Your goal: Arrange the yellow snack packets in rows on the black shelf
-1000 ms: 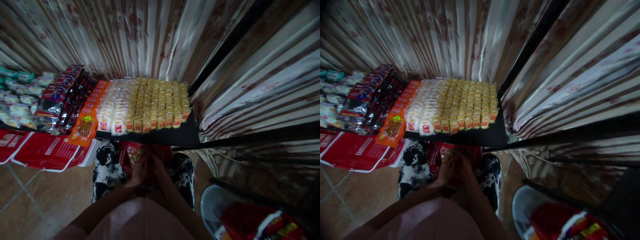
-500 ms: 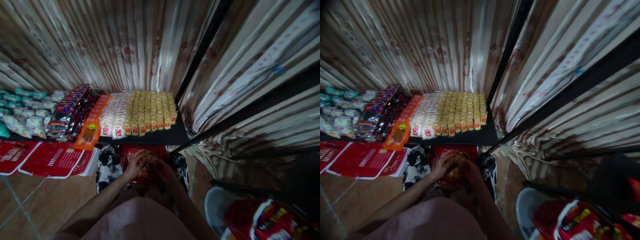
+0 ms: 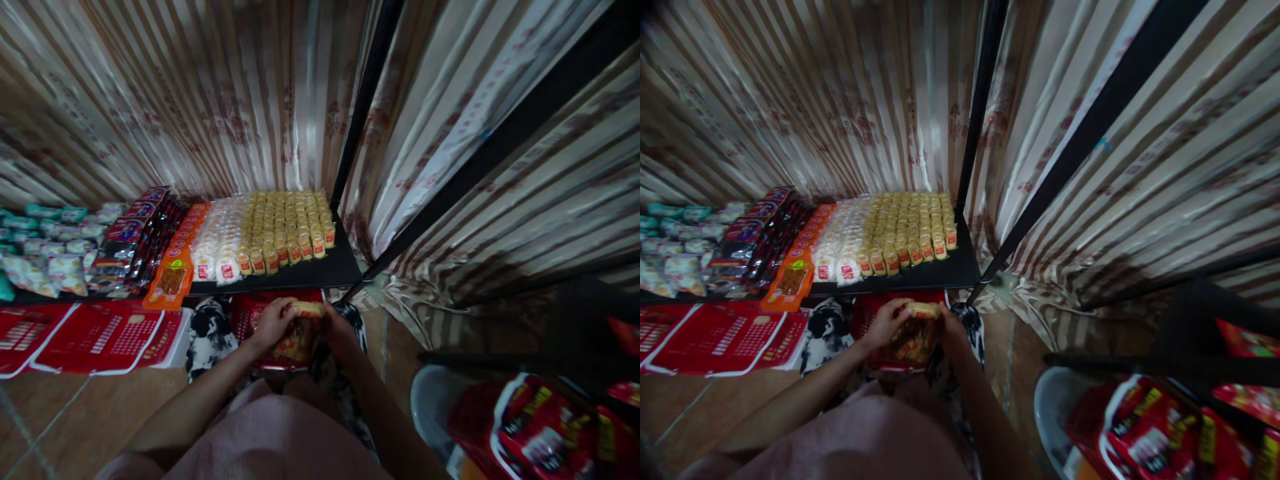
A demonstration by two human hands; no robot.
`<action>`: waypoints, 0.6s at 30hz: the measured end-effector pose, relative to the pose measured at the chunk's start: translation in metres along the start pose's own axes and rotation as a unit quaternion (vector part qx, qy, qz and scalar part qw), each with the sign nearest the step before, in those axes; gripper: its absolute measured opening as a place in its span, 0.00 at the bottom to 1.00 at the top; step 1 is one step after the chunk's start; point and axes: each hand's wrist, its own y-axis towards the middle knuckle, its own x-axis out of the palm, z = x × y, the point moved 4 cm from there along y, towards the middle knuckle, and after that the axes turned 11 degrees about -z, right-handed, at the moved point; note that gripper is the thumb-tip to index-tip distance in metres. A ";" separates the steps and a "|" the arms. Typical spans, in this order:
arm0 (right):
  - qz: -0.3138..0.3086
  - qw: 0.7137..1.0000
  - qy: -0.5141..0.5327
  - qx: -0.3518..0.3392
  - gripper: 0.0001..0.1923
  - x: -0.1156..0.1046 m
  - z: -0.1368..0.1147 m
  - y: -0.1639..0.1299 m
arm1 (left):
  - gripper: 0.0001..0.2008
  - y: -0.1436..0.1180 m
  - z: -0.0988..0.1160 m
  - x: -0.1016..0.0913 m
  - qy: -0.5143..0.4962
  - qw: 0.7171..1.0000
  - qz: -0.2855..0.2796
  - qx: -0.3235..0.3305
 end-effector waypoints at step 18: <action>-0.002 0.998 0.058 -0.024 0.08 -0.020 -0.008 -0.001 | 0.24 0.034 0.017 0.018 -0.172 0.971 -0.077 -0.144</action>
